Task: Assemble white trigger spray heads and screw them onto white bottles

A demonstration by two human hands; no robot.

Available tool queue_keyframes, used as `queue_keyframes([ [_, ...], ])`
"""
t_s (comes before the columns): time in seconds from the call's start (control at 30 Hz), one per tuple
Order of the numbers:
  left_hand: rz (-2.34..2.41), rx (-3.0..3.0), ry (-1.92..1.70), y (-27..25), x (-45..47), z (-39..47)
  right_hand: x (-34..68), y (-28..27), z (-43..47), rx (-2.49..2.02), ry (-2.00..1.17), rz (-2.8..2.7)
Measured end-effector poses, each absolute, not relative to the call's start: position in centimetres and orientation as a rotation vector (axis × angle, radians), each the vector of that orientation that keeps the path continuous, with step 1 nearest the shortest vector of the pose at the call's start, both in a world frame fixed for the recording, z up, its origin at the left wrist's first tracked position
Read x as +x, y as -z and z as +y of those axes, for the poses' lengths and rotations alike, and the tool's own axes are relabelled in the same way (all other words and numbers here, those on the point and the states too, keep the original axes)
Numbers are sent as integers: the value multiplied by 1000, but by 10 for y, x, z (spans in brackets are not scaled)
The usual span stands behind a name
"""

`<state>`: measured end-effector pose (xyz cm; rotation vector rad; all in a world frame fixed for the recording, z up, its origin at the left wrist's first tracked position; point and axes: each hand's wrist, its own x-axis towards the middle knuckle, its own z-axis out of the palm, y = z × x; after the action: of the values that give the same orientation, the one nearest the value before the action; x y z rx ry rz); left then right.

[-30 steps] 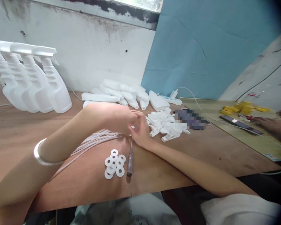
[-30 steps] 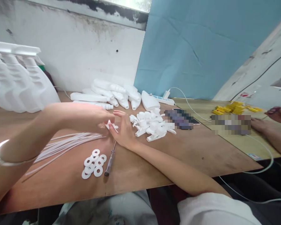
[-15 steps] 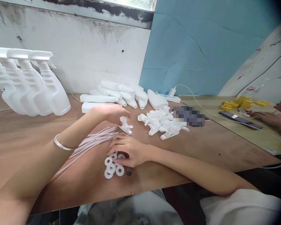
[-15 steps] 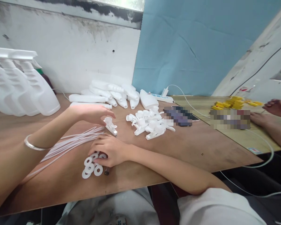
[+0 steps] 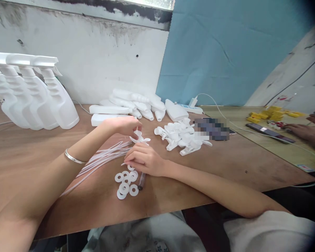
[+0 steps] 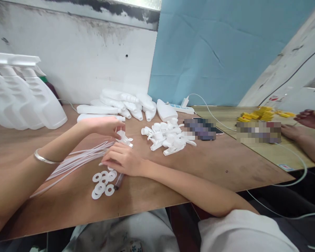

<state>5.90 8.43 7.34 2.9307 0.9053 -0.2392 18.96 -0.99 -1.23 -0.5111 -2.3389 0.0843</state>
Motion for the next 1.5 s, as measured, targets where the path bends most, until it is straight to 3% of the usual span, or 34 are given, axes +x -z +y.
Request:
queue_keyframes([
  [0.3, 849, 2866, 203, -76, 58, 79, 221, 6, 24, -934, 274, -1926],
  [0.93, 773, 2829, 202, -76, 55, 81, 226, 8, 31, -904, 255, -2247],
  [1.17, 833, 2644, 143, -76, 47, 95, 234, 15, 38, -893, 64, -2237],
  [1.5, 1098, 2625, 376, -148, 1, 45, 231, 19, 37, -887, 85, -2210],
])
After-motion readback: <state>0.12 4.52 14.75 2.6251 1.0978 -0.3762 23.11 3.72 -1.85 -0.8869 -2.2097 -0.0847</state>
